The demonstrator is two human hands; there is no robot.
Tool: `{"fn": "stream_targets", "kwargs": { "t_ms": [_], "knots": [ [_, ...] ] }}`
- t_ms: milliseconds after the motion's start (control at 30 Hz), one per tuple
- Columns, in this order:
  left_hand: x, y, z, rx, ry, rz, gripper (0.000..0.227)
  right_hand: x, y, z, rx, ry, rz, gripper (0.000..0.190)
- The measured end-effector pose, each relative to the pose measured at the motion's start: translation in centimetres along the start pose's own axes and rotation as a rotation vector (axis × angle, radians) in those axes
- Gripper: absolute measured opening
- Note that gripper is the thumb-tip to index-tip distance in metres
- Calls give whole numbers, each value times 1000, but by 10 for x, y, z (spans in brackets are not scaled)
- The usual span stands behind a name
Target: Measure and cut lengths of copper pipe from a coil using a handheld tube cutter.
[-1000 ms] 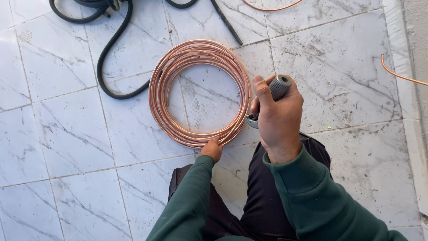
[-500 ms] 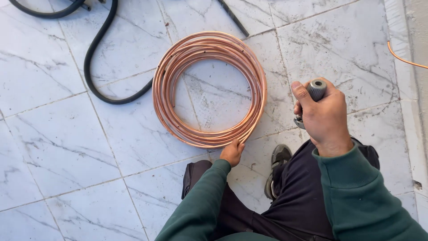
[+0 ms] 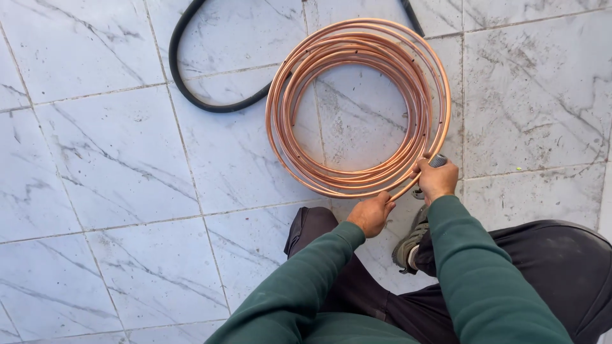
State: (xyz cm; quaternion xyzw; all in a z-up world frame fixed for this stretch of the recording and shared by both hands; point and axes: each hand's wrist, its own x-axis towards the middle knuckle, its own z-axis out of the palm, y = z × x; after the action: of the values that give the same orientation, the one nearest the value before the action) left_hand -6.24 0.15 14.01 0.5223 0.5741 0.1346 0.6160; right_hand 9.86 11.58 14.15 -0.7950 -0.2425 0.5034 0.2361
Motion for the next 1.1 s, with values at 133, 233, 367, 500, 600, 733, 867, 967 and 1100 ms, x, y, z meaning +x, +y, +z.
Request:
{"fn": "stream_targets", "kwargs": {
  "t_ms": [133,233,367,500,600,733,867,967,1100],
  "knots": [
    [1,-54,-52,155,-37,127,36,-13,-19,-4,28,28,-135,16],
    [5,-145,-88,610,290,54,31,-21,-21,-12,-57,36,-103,16],
    [9,-208,-123,953,100,-32,30,-27,-25,-12,-95,16,-94,16],
    [-10,-179,-146,825,-26,54,32,-13,-21,-26,-99,-8,-105,19],
    [-51,-119,-171,787,32,177,28,-12,-54,-50,-86,15,-160,13],
    [-88,-60,-190,848,154,246,28,-40,-95,-55,-205,-75,-112,14],
    [-105,-44,-177,737,251,252,36,-56,-115,-67,-79,-79,-240,15],
    [-101,-79,-157,768,262,253,36,-64,-111,-72,-139,-63,-310,17],
    [-79,-97,-143,860,119,192,31,-44,-60,-73,-349,-196,-319,20]
  ]
}}
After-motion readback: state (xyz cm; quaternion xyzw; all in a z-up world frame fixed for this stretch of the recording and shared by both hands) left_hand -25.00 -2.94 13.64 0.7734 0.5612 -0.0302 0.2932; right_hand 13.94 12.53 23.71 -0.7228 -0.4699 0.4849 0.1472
